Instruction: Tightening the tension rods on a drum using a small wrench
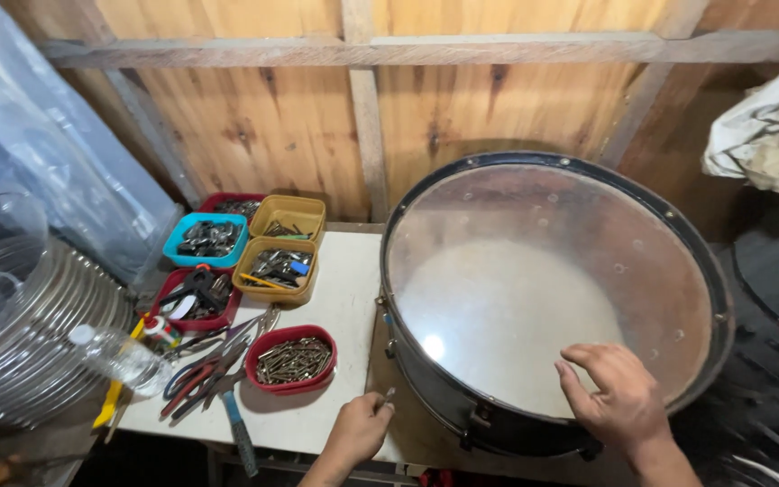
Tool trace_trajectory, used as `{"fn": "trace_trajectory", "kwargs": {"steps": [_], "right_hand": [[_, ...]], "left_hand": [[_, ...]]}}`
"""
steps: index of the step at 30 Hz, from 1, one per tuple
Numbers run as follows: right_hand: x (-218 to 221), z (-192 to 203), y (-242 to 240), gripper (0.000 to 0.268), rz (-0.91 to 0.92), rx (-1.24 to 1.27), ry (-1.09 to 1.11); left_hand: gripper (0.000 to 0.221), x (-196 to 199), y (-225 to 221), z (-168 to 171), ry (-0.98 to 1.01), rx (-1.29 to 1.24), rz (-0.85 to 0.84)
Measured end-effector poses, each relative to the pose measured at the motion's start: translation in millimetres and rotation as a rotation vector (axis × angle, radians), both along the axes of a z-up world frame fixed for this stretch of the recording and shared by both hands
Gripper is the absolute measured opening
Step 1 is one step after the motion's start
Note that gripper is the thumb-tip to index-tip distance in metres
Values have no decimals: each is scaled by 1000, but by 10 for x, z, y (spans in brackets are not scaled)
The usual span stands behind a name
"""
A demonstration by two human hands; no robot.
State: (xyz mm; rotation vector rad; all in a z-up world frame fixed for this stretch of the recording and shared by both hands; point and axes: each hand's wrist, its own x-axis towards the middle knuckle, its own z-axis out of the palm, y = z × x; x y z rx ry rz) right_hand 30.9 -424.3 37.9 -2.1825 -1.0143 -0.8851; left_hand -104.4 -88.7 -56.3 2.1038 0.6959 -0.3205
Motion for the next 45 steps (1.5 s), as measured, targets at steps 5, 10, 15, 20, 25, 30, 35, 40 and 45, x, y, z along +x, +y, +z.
{"fn": "trace_trajectory", "kwargs": {"steps": [5, 10, 15, 20, 25, 30, 35, 40, 45], "right_hand": [[-344, -456, -278, 17, -125, 2, 8], [-693, -774, -335, 40, -304, -13, 44], [-604, -942, -298, 40, -267, 115, 136], [-387, -1051, -455, 40, -343, 163, 14], [236, -1121, -1164, 32, -300, 63, 26], [726, -808, -1698, 58, -350, -16, 92], [1167, -781, -1914, 70, -613, -107, 398], [1402, -501, -1715, 63, -708, -101, 677], [1656, -207, -1534, 70, -906, -124, 735]], "left_hand": [[38, 80, -70, 356, -513, 130, -98], [20, 322, -237, 924, -812, 309, -400], [20, 437, -291, 961, -589, 371, -556], [21, 350, -457, 774, -674, 301, -598], [33, 315, -1075, 1041, -441, 208, -725], [36, 460, -1846, 1004, -594, 170, -948], [37, 640, -2324, 1162, -614, 230, -1081], [46, 929, -2568, 1377, -491, 143, -984], [42, 1298, -2507, 1483, -403, -133, -664]]}}
